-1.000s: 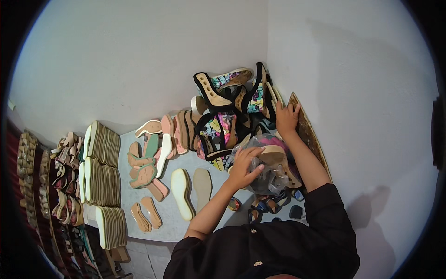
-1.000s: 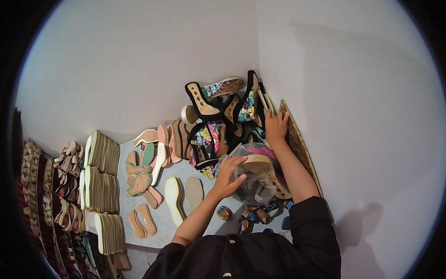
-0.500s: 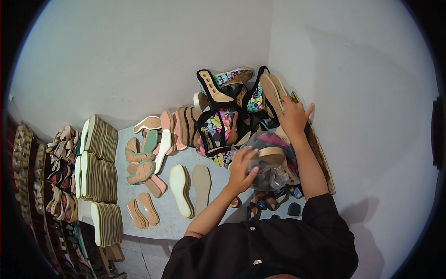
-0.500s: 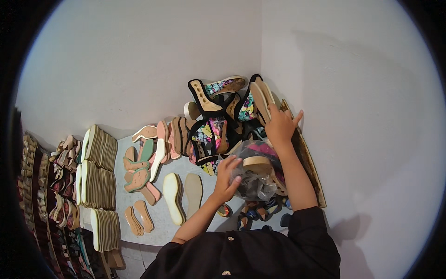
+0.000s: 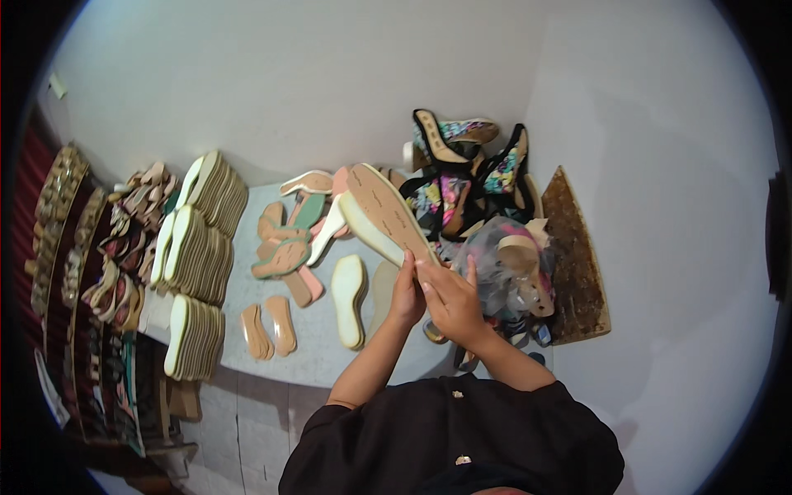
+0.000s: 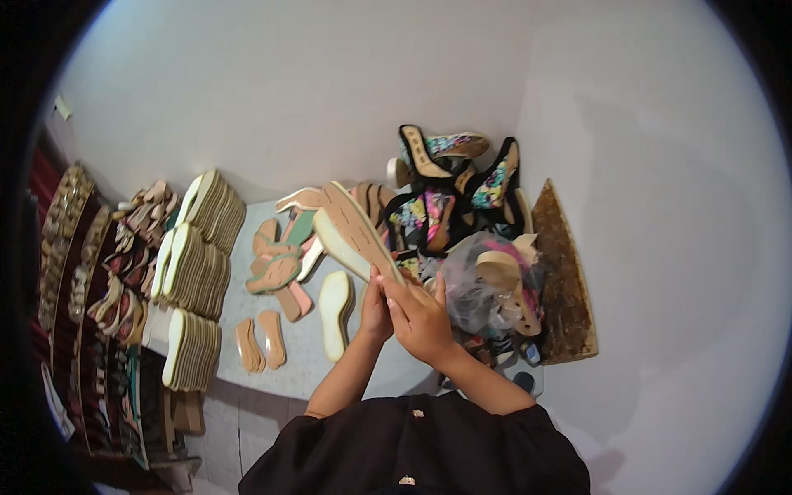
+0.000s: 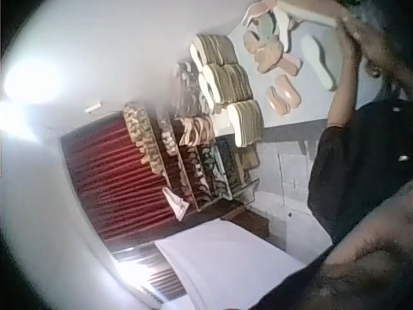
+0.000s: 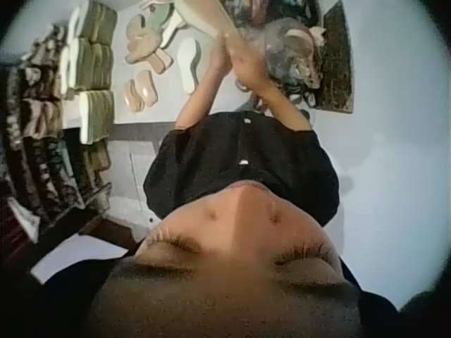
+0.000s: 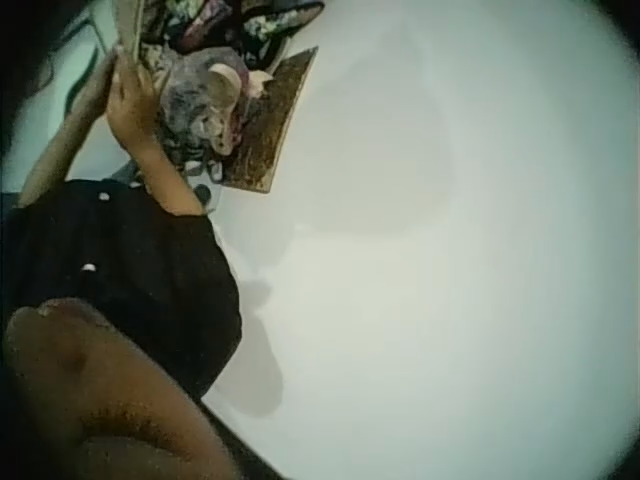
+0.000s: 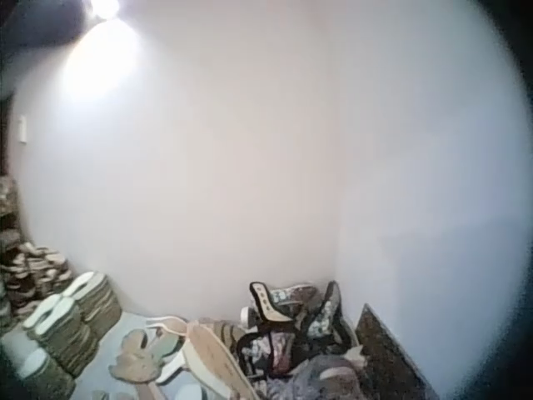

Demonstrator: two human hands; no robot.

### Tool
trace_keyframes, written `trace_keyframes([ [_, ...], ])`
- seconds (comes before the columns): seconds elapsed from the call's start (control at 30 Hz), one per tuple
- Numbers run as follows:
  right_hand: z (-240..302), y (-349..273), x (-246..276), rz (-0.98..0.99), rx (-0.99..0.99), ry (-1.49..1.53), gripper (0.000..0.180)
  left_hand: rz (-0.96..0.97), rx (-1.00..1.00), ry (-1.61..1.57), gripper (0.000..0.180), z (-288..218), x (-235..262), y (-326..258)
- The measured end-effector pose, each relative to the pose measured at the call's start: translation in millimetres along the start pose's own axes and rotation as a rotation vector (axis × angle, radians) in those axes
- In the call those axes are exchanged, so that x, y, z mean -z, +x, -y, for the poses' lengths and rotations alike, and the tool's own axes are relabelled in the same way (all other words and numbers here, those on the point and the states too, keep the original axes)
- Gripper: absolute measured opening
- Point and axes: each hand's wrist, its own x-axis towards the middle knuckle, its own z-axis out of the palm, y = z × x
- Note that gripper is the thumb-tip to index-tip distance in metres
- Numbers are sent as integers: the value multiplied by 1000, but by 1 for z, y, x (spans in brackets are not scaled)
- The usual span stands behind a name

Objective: Sorting and stacking shoe insoles and components on a worktable.

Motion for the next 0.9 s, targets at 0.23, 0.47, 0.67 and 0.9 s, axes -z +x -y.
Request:
trace_keyframes([
  [0.23,-2,-16,-25,-291,-493,701,44,-487,125,465,44,-35,60,-73],
  [0.47,-12,-48,-74,-217,-668,928,46,-740,165,1245,54,-60,155,-134],
  [0.67,6,-78,-108,48,-911,765,55,-767,100,1224,52,-47,187,-138],
  [0.9,12,-97,-115,7,-870,701,54,-691,-128,1262,54,-33,202,-120],
])
